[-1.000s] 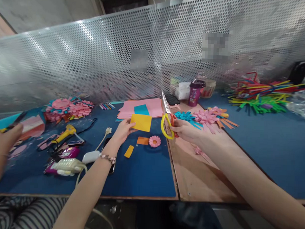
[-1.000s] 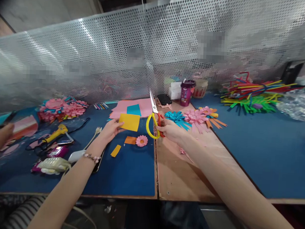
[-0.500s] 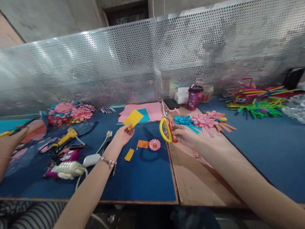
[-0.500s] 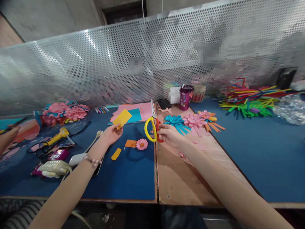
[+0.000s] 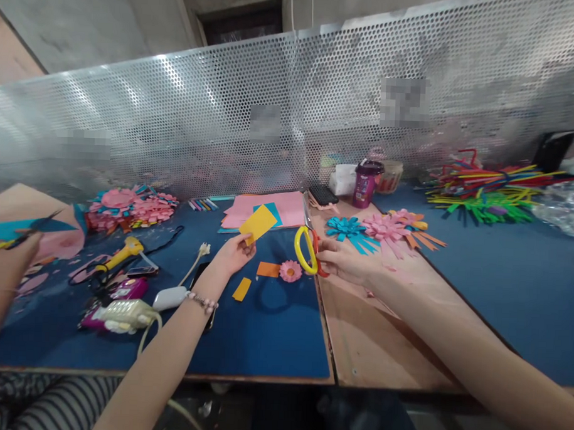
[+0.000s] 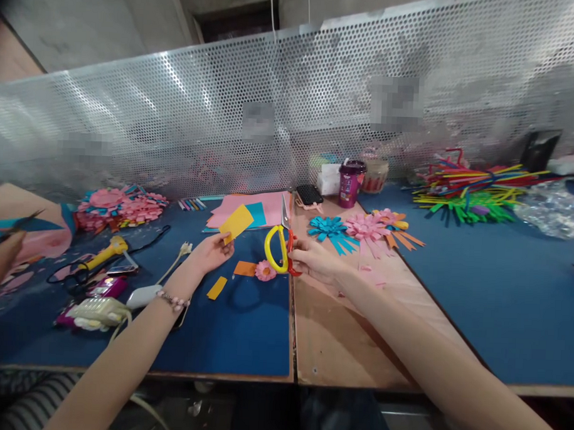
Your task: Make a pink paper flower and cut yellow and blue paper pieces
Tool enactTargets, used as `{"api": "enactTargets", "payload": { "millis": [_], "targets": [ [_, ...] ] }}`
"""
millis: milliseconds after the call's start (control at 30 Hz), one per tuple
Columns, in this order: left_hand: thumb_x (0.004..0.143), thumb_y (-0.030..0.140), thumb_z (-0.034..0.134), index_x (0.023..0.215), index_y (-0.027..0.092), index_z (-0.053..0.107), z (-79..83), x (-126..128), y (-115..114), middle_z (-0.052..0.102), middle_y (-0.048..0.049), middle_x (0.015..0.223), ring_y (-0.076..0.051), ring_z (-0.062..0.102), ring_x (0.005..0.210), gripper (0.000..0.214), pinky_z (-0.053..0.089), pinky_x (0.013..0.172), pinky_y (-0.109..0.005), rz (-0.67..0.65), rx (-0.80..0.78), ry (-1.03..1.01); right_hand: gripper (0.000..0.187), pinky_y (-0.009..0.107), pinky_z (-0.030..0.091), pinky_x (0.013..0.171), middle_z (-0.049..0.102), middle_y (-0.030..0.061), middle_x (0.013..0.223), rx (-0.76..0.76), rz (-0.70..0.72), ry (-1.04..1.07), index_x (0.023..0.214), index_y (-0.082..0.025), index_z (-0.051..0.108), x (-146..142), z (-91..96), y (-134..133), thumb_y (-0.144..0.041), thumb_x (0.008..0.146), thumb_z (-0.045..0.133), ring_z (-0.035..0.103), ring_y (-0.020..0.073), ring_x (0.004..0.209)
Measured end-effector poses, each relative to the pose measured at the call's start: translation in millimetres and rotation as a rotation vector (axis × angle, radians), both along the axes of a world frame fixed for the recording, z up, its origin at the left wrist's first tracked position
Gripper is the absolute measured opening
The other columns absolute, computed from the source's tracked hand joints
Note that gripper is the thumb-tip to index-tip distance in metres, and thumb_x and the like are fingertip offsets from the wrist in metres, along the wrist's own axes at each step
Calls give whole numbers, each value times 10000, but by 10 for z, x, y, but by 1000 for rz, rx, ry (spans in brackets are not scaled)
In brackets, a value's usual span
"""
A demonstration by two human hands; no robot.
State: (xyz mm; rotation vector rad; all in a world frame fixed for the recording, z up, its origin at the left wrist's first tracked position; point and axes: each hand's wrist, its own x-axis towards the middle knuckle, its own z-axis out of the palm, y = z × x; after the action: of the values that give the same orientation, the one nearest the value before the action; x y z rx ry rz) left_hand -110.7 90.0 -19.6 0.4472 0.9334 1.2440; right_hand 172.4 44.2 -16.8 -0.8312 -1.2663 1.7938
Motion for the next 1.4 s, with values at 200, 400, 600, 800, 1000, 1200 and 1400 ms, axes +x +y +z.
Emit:
{"api": "enactTargets", "payload": {
  "millis": [200, 400, 600, 800, 1000, 1200, 1400],
  "targets": [
    [756, 39, 572, 812, 129, 605, 5, 16, -7, 654, -29, 647, -116, 613, 537, 111, 512, 532, -235, -1, 19, 42, 240, 183, 417, 482, 588, -13, 704, 20, 56, -39, 901, -164, 525, 1, 49, -30, -126, 685, 622, 555, 87, 559],
    [727, 13, 568, 835, 132, 594, -34, -12, 21, 682, -49, 747, -115, 625, 562, 163, 514, 556, -242, 68, 67, 140, 324, 174, 382, 464, 582, -17, 727, 66, 75, -33, 942, -156, 534, 23, -37, 30, -70, 637, 600, 505, 65, 519],
    [706, 19, 569, 849, 126, 597, -55, -6, 25, 682, -61, 767, -137, 647, 587, 180, 499, 547, -254, 93, 85, 235, 352, 194, 417, 509, 586, -13, 731, 100, 26, -2, 958, -163, 531, 35, -32, 69, -88, 622, 609, 544, 92, 591],
    [718, 23, 547, 836, 128, 593, -54, 7, 23, 685, -58, 765, -134, 646, 583, 164, 494, 547, -254, 75, 77, 238, 279, 197, 431, 493, 603, 2, 722, 130, 106, -83, 879, -150, 543, 56, 97, -23, -135, 626, 659, 555, 98, 574],
    [721, 30, 559, 858, 122, 611, -58, -24, 32, 687, -66, 774, -126, 640, 577, 173, 510, 545, -248, 54, 92, 240, 261, 177, 405, 434, 589, -24, 685, 197, 92, -194, 839, -166, 540, 45, 179, -82, -195, 624, 686, 498, 80, 515],
    [705, 17, 613, 846, 126, 624, -61, 16, -5, 698, -83, 901, -146, 667, 684, 179, 563, 609, -279, 36, 187, 267, 222, 167, 358, 381, 518, -37, 610, 232, 22, -283, 769, -202, 515, 6, 382, -226, -194, 637, 693, 427, 77, 490],
    [706, 31, 646, 908, 99, 641, -46, 47, -38, 698, -130, 987, -192, 687, 784, 213, 585, 644, -291, -15, 227, 292, 205, 199, 293, 350, 399, -31, 483, 232, -44, -324, 681, -213, 480, -79, 393, -328, -334, 769, 621, 337, 87, 416]
  ]
}}
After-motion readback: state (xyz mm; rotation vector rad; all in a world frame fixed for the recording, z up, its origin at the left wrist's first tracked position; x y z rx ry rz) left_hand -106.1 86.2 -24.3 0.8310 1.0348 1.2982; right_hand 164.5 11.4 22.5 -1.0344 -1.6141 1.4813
